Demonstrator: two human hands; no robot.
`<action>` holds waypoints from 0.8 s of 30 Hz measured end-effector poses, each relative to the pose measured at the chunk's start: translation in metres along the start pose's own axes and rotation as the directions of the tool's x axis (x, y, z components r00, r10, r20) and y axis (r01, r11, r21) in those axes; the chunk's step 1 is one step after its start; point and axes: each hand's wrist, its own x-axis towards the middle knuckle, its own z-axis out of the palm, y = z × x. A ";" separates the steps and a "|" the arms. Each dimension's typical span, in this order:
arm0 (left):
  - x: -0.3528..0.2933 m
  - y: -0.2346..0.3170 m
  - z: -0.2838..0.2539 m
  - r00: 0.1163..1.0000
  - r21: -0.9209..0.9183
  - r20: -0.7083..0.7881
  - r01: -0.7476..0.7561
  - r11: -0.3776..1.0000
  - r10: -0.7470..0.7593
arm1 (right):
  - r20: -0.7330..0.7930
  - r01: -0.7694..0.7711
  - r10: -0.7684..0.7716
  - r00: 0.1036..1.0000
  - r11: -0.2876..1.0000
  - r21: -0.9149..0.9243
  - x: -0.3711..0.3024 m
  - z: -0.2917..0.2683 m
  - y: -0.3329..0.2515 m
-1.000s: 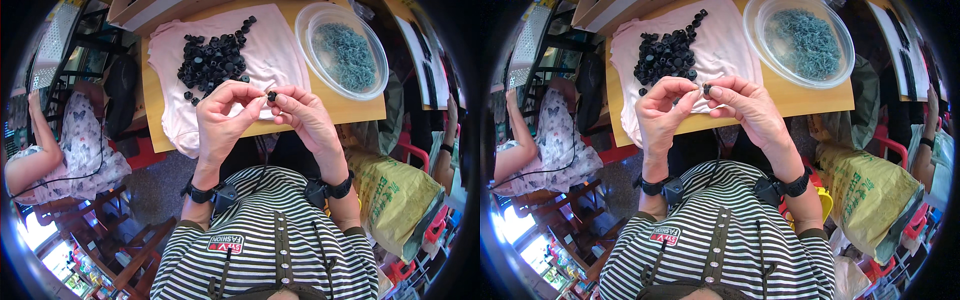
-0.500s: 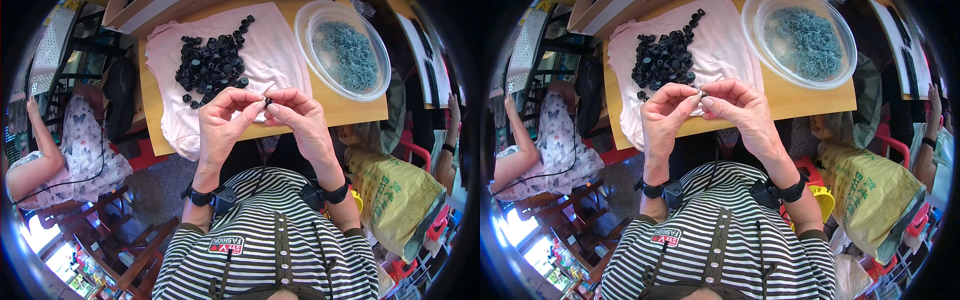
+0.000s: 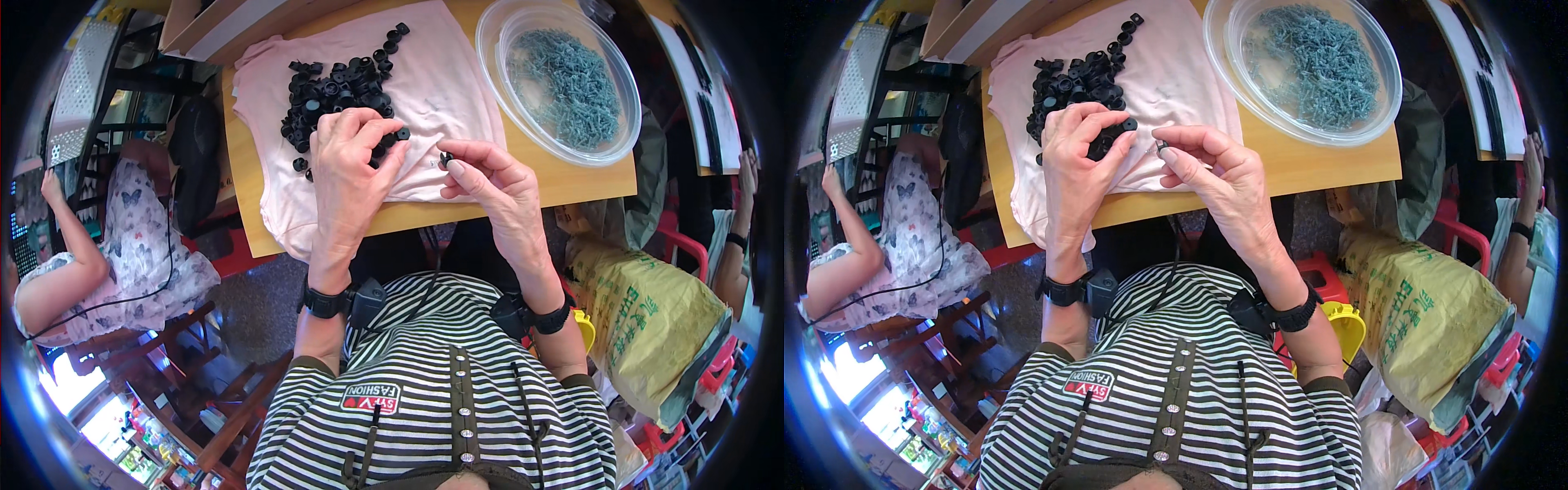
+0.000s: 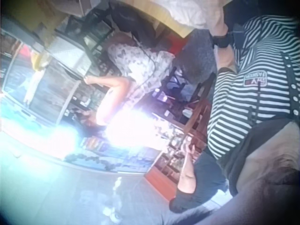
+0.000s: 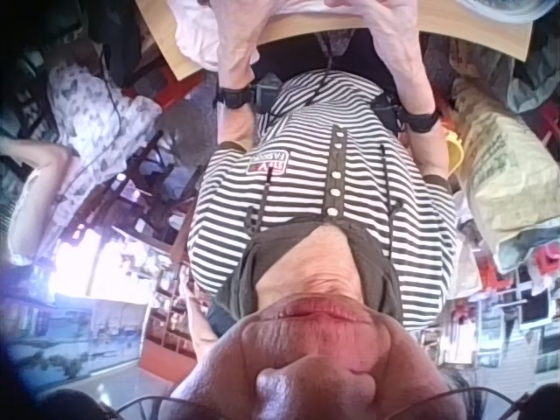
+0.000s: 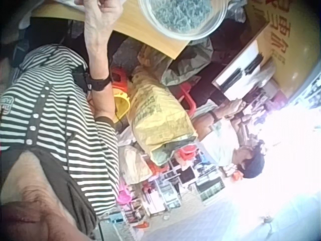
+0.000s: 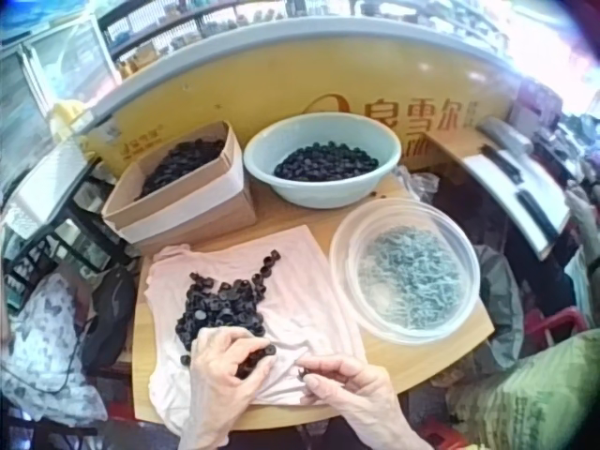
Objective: Sorting and inspecting small black plastic caps and metal springs on a table.
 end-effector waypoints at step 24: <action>0.007 0.002 0.016 0.984 -0.049 0.091 -0.151 0.987 0.155 | -0.132 0.149 -0.178 0.975 0.967 -0.206 0.004 -0.002 0.010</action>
